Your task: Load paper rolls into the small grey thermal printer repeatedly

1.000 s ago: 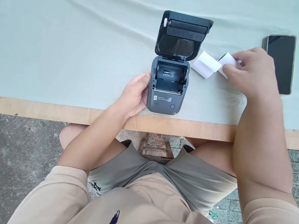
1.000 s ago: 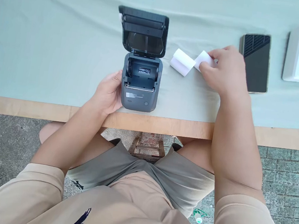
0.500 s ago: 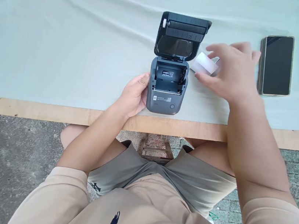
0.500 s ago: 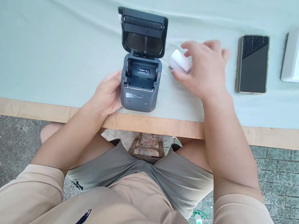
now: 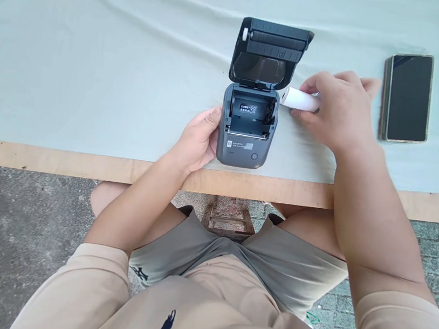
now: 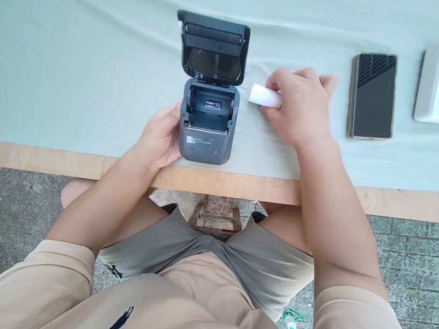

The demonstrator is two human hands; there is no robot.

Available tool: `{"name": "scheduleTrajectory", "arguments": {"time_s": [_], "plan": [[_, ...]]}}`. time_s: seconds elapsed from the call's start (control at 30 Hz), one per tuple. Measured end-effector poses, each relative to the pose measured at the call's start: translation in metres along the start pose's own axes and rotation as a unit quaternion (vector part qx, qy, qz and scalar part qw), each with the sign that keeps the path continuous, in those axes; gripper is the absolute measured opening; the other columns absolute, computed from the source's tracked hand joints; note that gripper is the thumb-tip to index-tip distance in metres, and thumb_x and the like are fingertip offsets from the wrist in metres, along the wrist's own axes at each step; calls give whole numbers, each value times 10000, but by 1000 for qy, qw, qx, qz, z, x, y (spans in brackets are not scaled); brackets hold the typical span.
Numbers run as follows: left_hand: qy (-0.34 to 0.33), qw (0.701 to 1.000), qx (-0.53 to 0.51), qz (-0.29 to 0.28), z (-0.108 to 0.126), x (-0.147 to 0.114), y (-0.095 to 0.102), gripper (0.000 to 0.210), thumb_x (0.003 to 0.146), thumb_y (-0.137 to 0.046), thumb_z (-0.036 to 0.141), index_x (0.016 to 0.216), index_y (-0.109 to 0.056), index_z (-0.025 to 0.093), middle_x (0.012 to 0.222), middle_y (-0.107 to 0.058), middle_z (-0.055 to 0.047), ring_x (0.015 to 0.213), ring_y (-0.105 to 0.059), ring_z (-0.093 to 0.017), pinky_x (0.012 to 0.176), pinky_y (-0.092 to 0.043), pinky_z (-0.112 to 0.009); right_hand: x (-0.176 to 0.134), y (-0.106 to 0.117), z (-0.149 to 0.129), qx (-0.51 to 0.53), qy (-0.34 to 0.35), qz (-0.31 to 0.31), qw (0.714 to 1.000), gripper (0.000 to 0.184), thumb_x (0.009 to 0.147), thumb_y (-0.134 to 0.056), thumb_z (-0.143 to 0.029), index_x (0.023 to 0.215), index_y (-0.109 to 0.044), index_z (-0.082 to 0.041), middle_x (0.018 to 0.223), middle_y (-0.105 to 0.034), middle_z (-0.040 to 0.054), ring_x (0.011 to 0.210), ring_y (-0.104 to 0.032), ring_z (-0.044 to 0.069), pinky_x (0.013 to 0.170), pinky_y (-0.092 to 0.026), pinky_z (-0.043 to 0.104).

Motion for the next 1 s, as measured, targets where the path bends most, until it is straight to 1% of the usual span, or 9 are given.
{"name": "scheduleTrajectory", "arguments": {"time_s": [0.1, 0.2, 0.3, 0.43, 0.6, 0.73, 0.83, 0.9, 1.0], "plan": [[0, 1000, -2, 7, 0, 0, 1, 257, 1058, -637, 425, 985, -736, 199, 1009, -829, -30, 1113, -828, -224, 937, -702, -332, 0, 1, 1, -8, -9, 2, 1000, 287, 894, -584, -275, 1168, -658, -313, 1215, -754, 110, 1324, -583, 369, 1080, -359, 572], [2, 1000, -5, 9, 0, 0, 0, 251, 1070, -620, 395, 973, -738, 195, 966, -823, -20, 1057, -834, -204, 892, -699, -302, 0, 1, 1, -4, -8, 10, 1000, 259, 892, -600, -243, 1137, -664, -297, 1233, -752, 113, 1353, -586, 355, 1098, -375, 572], [1, 1000, -12, 2, 1, 0, -1, 259, 1079, -602, 378, 965, -743, 194, 930, -819, -12, 989, -837, -185, 864, -699, -289, 0, 2, 2, -2, -13, 19, 1000, 219, 903, -630, -280, 1118, -669, -281, 1263, -736, 136, 1400, -562, 349, 1122, -376, 571], [5, 1000, -10, 3, 1, 0, -2, 268, 1082, -592, 389, 970, -747, 201, 945, -824, -16, 1045, -832, -201, 923, -699, -320, -1, 3, 1, 0, -12, 22, 1000, 180, 930, -616, -301, 1101, -665, -272, 1311, -716, 165, 1421, -552, 333, 1133, -370, 564], [4, 1000, -5, 11, 1, -1, -1, 263, 1076, -607, 395, 960, -740, 200, 955, -828, -17, 1093, -825, -211, 911, -696, -314, 0, 0, 1, -1, -13, 2, 1000, 208, 924, -598, -306, 1127, -644, -299, 1291, -724, 131, 1386, -570, 334, 1142, -351, 573], [-3, 1000, -18, -2, 1, 0, -2, 254, 1072, -623, 381, 955, -746, 191, 902, -822, 1, 912, -836, -162, 781, -688, -248, 1, -2, 1, 8, -3, 6, 1000, 191, 907, -603, -284, 1094, -641, -297, 1229, -737, 124, 1352, -584, 353, 1122, -362, 584], [-12, 1000, -27, -11, 2, 1, -3, 260, 1076, -618, 372, 955, -753, 185, 863, -817, 11, 809, -823, -133, 702, -673, -213, 5, -5, 6, 18, -1, 25, 1000, 211, 825, -656, -216, 1024, -625, -280, 1154, -746, 111, 1327, -588, 379, 1102, -371, 599], [-17, 999, -27, -17, 3, 1, -3, 264, 1076, -617, 373, 960, -755, 180, 865, -819, 9, 821, -829, -138, 724, -684, -222, 8, -8, 10, 19, 1, 41, 999, 235, 789, -693, -194, 993, -608, -273, 1110, -742, 103, 1323, -583, 400, 1092, -372, 614], [-13, 999, -27, -13, 1, 1, -2, 258, 1076, -617, 365, 948, -747, 182, 885, -819, 6, 942, -846, -174, 846, -709, -277, 10, -12, 14, 17, 11, 49, 999, 241, 801, -717, -193, 995, -594, -266, 1060, -730, 102, 1299, -594, 417, 1077, -370, 628]]}}
Point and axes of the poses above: each hand's wrist, its own x-axis towards the middle knuckle, its own y-axis out of the back of the hand, z = x × y, the point moved 8 cm from there along x, towards the middle knuckle
